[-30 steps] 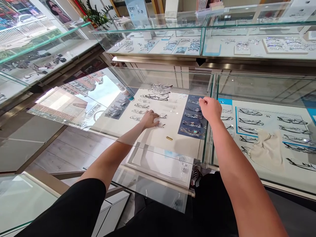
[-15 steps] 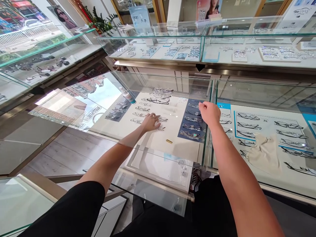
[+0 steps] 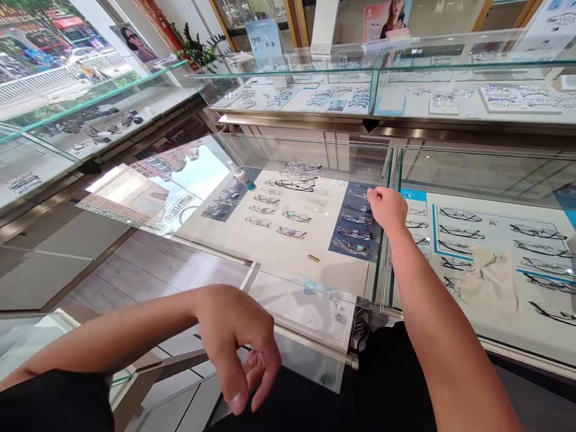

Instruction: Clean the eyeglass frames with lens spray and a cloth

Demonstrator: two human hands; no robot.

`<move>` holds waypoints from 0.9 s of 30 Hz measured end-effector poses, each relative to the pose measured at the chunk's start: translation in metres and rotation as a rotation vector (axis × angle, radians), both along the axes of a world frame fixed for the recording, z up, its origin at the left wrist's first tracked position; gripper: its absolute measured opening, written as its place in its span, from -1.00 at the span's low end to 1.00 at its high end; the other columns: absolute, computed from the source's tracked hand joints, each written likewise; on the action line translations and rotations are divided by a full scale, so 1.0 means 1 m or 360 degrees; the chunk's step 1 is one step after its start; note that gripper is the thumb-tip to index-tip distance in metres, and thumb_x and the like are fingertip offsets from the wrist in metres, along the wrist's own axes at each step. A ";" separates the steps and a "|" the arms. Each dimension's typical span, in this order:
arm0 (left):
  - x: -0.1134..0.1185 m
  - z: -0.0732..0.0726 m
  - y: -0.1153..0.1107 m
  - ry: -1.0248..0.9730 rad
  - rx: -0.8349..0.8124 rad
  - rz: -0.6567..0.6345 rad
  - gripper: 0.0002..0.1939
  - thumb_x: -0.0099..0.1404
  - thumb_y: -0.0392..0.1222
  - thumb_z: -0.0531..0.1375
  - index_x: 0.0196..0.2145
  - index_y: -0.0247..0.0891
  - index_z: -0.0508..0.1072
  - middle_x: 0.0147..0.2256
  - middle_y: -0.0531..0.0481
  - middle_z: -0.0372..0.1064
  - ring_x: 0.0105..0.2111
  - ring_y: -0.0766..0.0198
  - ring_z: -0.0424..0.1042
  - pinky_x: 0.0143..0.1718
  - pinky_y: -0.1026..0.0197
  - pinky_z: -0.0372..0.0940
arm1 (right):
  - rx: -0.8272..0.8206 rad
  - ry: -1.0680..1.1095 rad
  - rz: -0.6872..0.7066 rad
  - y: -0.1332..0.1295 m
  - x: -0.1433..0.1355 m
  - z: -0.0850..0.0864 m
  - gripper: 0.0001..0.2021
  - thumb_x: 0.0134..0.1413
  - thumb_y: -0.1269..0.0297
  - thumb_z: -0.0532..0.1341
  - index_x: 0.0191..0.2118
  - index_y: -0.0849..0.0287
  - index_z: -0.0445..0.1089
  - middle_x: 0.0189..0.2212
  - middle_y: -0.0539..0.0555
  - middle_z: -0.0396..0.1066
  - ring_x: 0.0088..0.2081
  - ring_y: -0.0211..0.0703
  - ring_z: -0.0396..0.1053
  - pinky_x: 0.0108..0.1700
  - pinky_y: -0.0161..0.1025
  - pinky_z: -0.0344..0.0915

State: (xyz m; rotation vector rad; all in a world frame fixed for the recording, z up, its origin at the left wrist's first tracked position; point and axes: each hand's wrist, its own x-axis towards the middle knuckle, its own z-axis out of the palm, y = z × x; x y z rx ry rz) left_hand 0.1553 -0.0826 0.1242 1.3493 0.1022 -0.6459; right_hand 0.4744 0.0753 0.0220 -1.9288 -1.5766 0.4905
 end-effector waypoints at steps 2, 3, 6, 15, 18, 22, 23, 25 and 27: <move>0.009 0.039 0.023 -0.0165 0.0464 0.0366 -0.78 0.38 -0.05 0.37 -0.07 -0.16 0.65 -0.17 -0.08 0.66 -0.16 0.13 0.61 -0.02 0.18 0.45 | -0.0006 0.0017 -0.0006 0.000 0.000 0.001 -0.58 0.36 0.01 0.11 -0.49 0.08 0.42 -0.63 0.02 0.28 -0.53 -0.12 0.15 -0.38 -0.13 -0.02; 0.010 0.050 0.041 -0.0185 0.0746 0.0542 -0.79 0.40 -0.04 0.36 -0.07 -0.13 0.65 -0.15 -0.06 0.66 -0.13 0.13 0.61 -0.02 0.17 0.44 | -0.0009 0.0023 -0.0011 0.000 0.000 0.002 -0.58 0.36 0.01 0.11 -0.49 0.08 0.41 -0.63 0.01 0.28 -0.53 -0.12 0.15 -0.38 -0.13 -0.01; 0.003 0.046 0.107 -0.0151 0.1784 0.0901 -0.74 0.47 0.07 0.25 -0.07 -0.09 0.63 -0.09 0.00 0.61 -0.07 0.13 0.57 0.03 0.10 0.40 | -0.0005 0.0046 -0.0019 -0.001 -0.001 0.004 -0.58 0.36 0.00 0.11 -0.51 0.07 0.39 -0.62 0.01 0.29 -0.52 -0.12 0.17 -0.39 -0.14 -0.01; -0.041 -0.033 0.257 0.0199 0.3076 0.0753 -0.80 0.24 -0.14 0.33 -0.18 -0.22 0.65 0.20 -0.10 0.55 0.24 -0.15 0.32 0.23 -0.18 0.15 | 0.0007 0.0063 0.0007 0.001 -0.003 0.001 -0.59 0.37 0.01 0.11 -0.48 0.07 0.40 -0.60 0.01 0.32 -0.48 -0.12 0.18 -0.38 -0.16 -0.01; -0.046 -0.043 0.268 0.0217 0.3061 0.0727 -0.86 0.25 -0.16 0.29 -0.29 -0.21 0.65 0.06 -0.08 0.64 0.15 -0.10 0.37 0.17 -0.14 0.15 | 0.0026 0.0055 0.0017 0.001 -0.003 0.000 -0.59 0.37 0.01 0.11 -0.48 0.07 0.41 -0.59 0.01 0.33 -0.47 -0.12 0.19 -0.37 -0.17 -0.01; -0.044 -0.046 0.263 0.0220 0.3054 0.0835 -0.83 0.25 -0.17 0.26 -0.31 -0.24 0.66 -0.10 -0.15 0.67 0.05 -0.09 0.37 0.14 -0.15 0.16 | 0.0029 0.0046 0.0016 0.001 -0.003 0.000 -0.59 0.37 0.02 0.11 -0.48 0.07 0.41 -0.59 0.00 0.33 -0.47 -0.12 0.20 -0.37 -0.17 0.00; -0.044 -0.045 0.258 0.0221 0.3034 0.0862 -0.83 0.24 -0.17 0.26 -0.31 -0.24 0.66 -0.13 -0.16 0.66 0.03 -0.09 0.37 0.14 -0.15 0.16 | 0.0029 0.0051 0.0016 0.001 -0.003 0.000 -0.59 0.37 0.01 0.11 -0.48 0.07 0.41 -0.60 0.00 0.32 -0.48 -0.12 0.19 -0.38 -0.17 0.00; -0.044 -0.040 0.241 0.0237 0.2977 0.0903 -0.83 0.21 -0.16 0.27 -0.33 -0.25 0.65 -0.19 -0.17 0.64 -0.01 -0.09 0.38 0.13 -0.15 0.18 | 0.0026 0.0068 0.0017 0.000 -0.003 0.002 -0.59 0.37 0.01 0.11 -0.49 0.07 0.41 -0.61 0.00 0.29 -0.49 -0.13 0.18 -0.38 -0.17 -0.01; -0.045 -0.029 0.214 0.0237 0.2890 0.0943 -0.86 0.19 -0.17 0.27 -0.36 -0.24 0.63 -0.26 -0.14 0.63 -0.05 -0.06 0.41 0.14 -0.13 0.21 | 0.0021 0.0082 0.0013 -0.001 -0.003 0.003 -0.58 0.37 0.01 0.11 -0.49 0.07 0.40 -0.63 -0.01 0.27 -0.50 -0.12 0.17 -0.39 -0.16 -0.01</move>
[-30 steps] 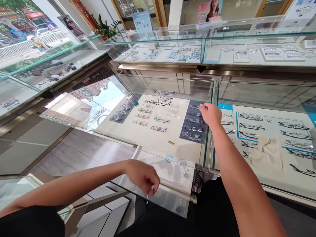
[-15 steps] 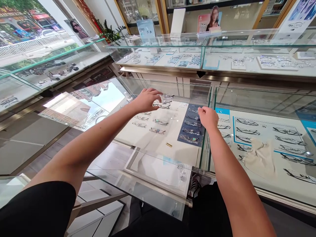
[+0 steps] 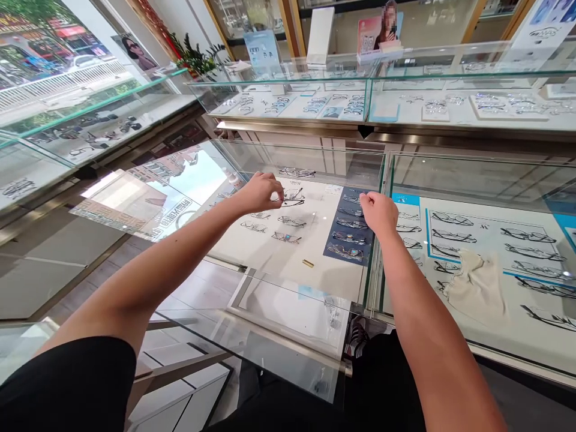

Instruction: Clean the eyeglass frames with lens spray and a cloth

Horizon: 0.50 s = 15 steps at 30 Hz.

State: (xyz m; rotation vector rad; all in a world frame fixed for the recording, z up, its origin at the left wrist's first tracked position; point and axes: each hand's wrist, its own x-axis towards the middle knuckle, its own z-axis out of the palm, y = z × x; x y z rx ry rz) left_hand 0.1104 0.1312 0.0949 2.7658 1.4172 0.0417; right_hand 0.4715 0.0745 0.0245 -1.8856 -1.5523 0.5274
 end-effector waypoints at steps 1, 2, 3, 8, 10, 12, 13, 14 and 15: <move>-0.001 0.007 -0.018 -0.0044 -0.0050 -0.0008 -0.87 0.20 -0.18 0.27 -0.36 -0.23 0.62 -0.28 -0.11 0.63 -0.07 -0.04 0.42 0.14 -0.12 0.22 | -0.0002 0.0001 -0.0004 0.000 0.000 0.000 -0.58 0.36 0.00 0.11 -0.50 0.07 0.40 -0.63 0.00 0.26 -0.51 -0.12 0.16 -0.39 -0.15 -0.01; -0.001 0.015 -0.038 -0.0117 -0.0117 -0.0034 -0.87 0.23 -0.18 0.26 -0.36 -0.22 0.62 -0.28 -0.07 0.63 -0.08 -0.01 0.44 0.15 -0.10 0.23 | -0.0003 -0.0002 -0.0006 0.000 0.000 0.000 -0.58 0.36 0.00 0.11 -0.50 0.07 0.40 -0.63 0.00 0.27 -0.51 -0.12 0.16 -0.39 -0.15 -0.01; -0.002 0.024 -0.059 -0.0209 -0.0215 -0.0067 -0.87 0.25 -0.16 0.25 -0.34 -0.20 0.61 -0.27 -0.04 0.64 -0.09 0.02 0.45 0.14 -0.06 0.26 | -0.0004 -0.0008 -0.0009 -0.001 0.000 0.000 -0.57 0.36 -0.01 0.11 -0.50 0.07 0.40 -0.63 0.00 0.27 -0.51 -0.12 0.17 -0.40 -0.15 -0.01; -0.003 0.053 -0.168 -0.0587 -0.1242 -0.0228 -0.93 0.31 -0.13 0.34 -0.34 -0.11 0.62 -0.26 0.00 0.64 -0.10 0.11 0.51 0.03 0.13 0.38 | -0.0005 -0.0025 -0.0043 0.001 0.002 -0.001 -0.60 0.32 0.00 0.14 -0.49 0.07 0.46 -0.64 0.02 0.28 -0.51 -0.10 0.18 -0.39 -0.14 -0.01; -0.005 0.045 -0.196 -0.0645 -0.1659 -0.0241 -0.97 0.28 -0.16 0.40 -0.32 -0.11 0.64 -0.26 0.02 0.64 -0.12 0.15 0.52 -0.02 0.18 0.38 | 0.0002 -0.0027 -0.0052 0.002 0.003 -0.001 -0.61 0.30 0.02 0.15 -0.48 0.08 0.48 -0.64 0.02 0.29 -0.51 -0.10 0.19 -0.38 -0.14 0.00; -0.008 0.026 -0.212 -0.0628 -0.1889 -0.0245 -0.94 0.25 -0.17 0.44 -0.30 -0.12 0.65 -0.26 0.02 0.64 -0.11 0.16 0.51 -0.04 0.20 0.37 | 0.0000 -0.0028 -0.0058 0.002 0.004 0.000 -0.63 0.29 0.02 0.16 -0.47 0.08 0.50 -0.63 0.02 0.31 -0.50 -0.10 0.20 -0.37 -0.14 0.01; -0.010 0.013 -0.216 -0.0609 -0.1931 -0.0244 -0.93 0.25 -0.17 0.45 -0.29 -0.13 0.66 -0.26 0.01 0.64 -0.10 0.16 0.51 -0.04 0.21 0.36 | -0.0006 -0.0029 -0.0062 0.002 0.004 0.000 -0.63 0.29 0.02 0.16 -0.47 0.08 0.50 -0.63 0.01 0.31 -0.50 -0.10 0.20 -0.36 -0.14 0.01; -0.011 0.000 -0.217 -0.0587 -0.1936 -0.0236 -0.92 0.25 -0.17 0.46 -0.29 -0.13 0.67 -0.25 0.00 0.64 -0.09 0.15 0.51 -0.04 0.21 0.35 | -0.0010 -0.0030 -0.0068 0.002 0.004 0.000 -0.62 0.30 0.01 0.16 -0.46 0.07 0.50 -0.63 0.01 0.31 -0.50 -0.10 0.20 -0.35 -0.14 0.02; -0.012 -0.014 -0.216 -0.0566 -0.1907 -0.0221 -0.93 0.26 -0.17 0.46 -0.29 -0.14 0.68 -0.25 0.00 0.64 -0.09 0.14 0.51 -0.05 0.21 0.34 | -0.0015 -0.0031 -0.0071 0.001 0.005 0.000 -0.62 0.31 0.01 0.16 -0.46 0.07 0.51 -0.63 0.01 0.30 -0.50 -0.10 0.20 -0.35 -0.13 0.02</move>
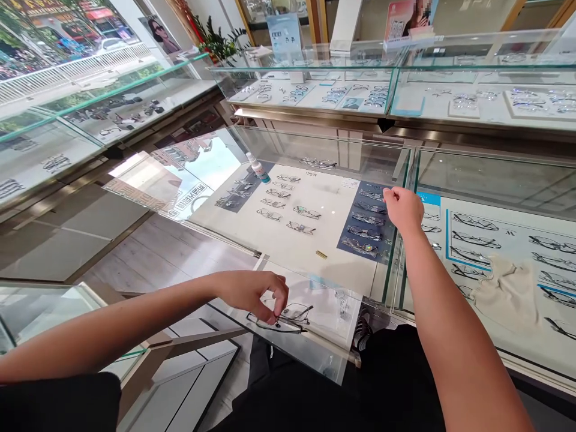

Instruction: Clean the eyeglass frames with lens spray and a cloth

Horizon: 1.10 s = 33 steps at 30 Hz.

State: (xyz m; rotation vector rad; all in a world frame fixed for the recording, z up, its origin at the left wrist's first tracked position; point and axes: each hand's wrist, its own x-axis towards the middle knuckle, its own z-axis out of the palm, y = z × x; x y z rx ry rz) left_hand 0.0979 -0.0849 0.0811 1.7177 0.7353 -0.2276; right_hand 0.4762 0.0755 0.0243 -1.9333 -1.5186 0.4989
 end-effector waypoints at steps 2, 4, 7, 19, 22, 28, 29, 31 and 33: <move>-0.001 -0.026 0.003 0.0049 0.0108 -0.0002 -0.95 0.27 -0.20 0.45 -0.29 -0.14 0.68 -0.23 -0.01 0.63 -0.10 0.14 0.52 -0.06 0.20 0.33 | -0.0002 0.0003 0.0005 -0.001 0.001 0.000 -0.60 0.32 -0.01 0.15 -0.45 0.08 0.50 -0.63 0.01 0.28 -0.51 -0.12 0.18 -0.34 -0.13 0.02; 0.000 -0.049 0.006 0.0080 0.0220 -0.0035 -0.95 0.27 -0.23 0.45 -0.29 -0.13 0.68 -0.19 -0.01 0.63 -0.12 0.15 0.53 -0.07 0.20 0.31 | -0.0003 0.0013 0.0016 -0.002 0.001 0.001 -0.59 0.34 -0.02 0.14 -0.45 0.09 0.49 -0.64 0.01 0.26 -0.53 -0.13 0.15 -0.35 -0.13 0.01; 0.003 -0.081 0.010 0.0134 0.0387 -0.0053 -0.95 0.30 -0.20 0.45 -0.27 -0.11 0.67 -0.15 -0.02 0.63 -0.07 0.12 0.52 -0.02 0.16 0.30 | 0.0000 0.0021 0.0018 -0.004 0.001 0.002 -0.59 0.33 -0.02 0.14 -0.47 0.09 0.47 -0.64 0.00 0.24 -0.54 -0.14 0.12 -0.36 -0.14 -0.01; 0.009 -0.171 0.130 0.0420 0.1789 0.0594 -0.67 0.59 -0.22 0.04 -0.10 -0.14 0.63 0.06 -0.18 0.60 0.08 -0.13 0.31 0.06 -0.22 0.07 | -0.0004 0.0003 0.0017 -0.004 -0.002 0.004 -0.61 0.31 0.00 0.15 -0.47 0.06 0.48 -0.65 -0.01 0.25 -0.51 -0.10 0.18 -0.36 -0.13 0.04; 0.004 -0.185 0.174 0.0455 0.1937 0.0669 -0.62 0.58 -0.25 0.00 -0.09 -0.11 0.63 0.08 -0.19 0.58 0.10 -0.14 0.28 0.08 -0.24 0.05 | -0.0014 0.0007 0.0019 -0.003 -0.002 0.004 -0.61 0.32 -0.01 0.15 -0.47 0.07 0.47 -0.65 0.00 0.27 -0.52 -0.11 0.18 -0.35 -0.13 0.04; -0.011 -0.191 0.246 0.0528 0.1985 0.0743 -0.64 0.52 -0.27 0.03 -0.20 -0.15 0.65 -0.03 -0.27 0.59 0.05 -0.18 0.23 0.06 -0.27 0.02 | -0.0043 -0.0021 0.0023 -0.005 -0.003 0.003 -0.59 0.35 -0.03 0.12 -0.46 0.06 0.46 -0.63 0.00 0.28 -0.52 -0.12 0.16 -0.35 -0.14 0.02; -0.013 -0.191 0.254 0.0528 0.1984 0.0735 -0.65 0.51 -0.27 0.04 -0.22 -0.16 0.65 -0.07 -0.28 0.59 0.04 -0.18 0.22 0.05 -0.27 0.02 | -0.0043 -0.0021 0.0014 -0.005 -0.003 0.002 -0.59 0.35 -0.03 0.12 -0.46 0.06 0.46 -0.64 -0.01 0.26 -0.53 -0.13 0.15 -0.36 -0.14 0.01; -0.016 -0.193 0.268 0.0517 0.1975 0.0705 -0.69 0.48 -0.25 0.08 -0.26 -0.18 0.64 -0.13 -0.29 0.59 0.02 -0.18 0.22 0.03 -0.26 0.02 | -0.0032 -0.0014 0.0006 -0.005 -0.004 0.003 -0.59 0.34 -0.03 0.13 -0.47 0.06 0.45 -0.65 -0.02 0.23 -0.53 -0.14 0.13 -0.37 -0.14 0.00; -0.017 -0.196 0.278 0.0499 0.1959 0.0659 -0.73 0.45 -0.25 0.13 -0.28 -0.18 0.64 -0.19 -0.31 0.58 -0.01 -0.18 0.21 0.02 -0.26 0.03 | -0.0016 -0.0004 0.0012 -0.005 -0.004 0.003 -0.58 0.34 -0.03 0.13 -0.48 0.07 0.44 -0.65 -0.02 0.23 -0.53 -0.14 0.13 -0.38 -0.14 -0.01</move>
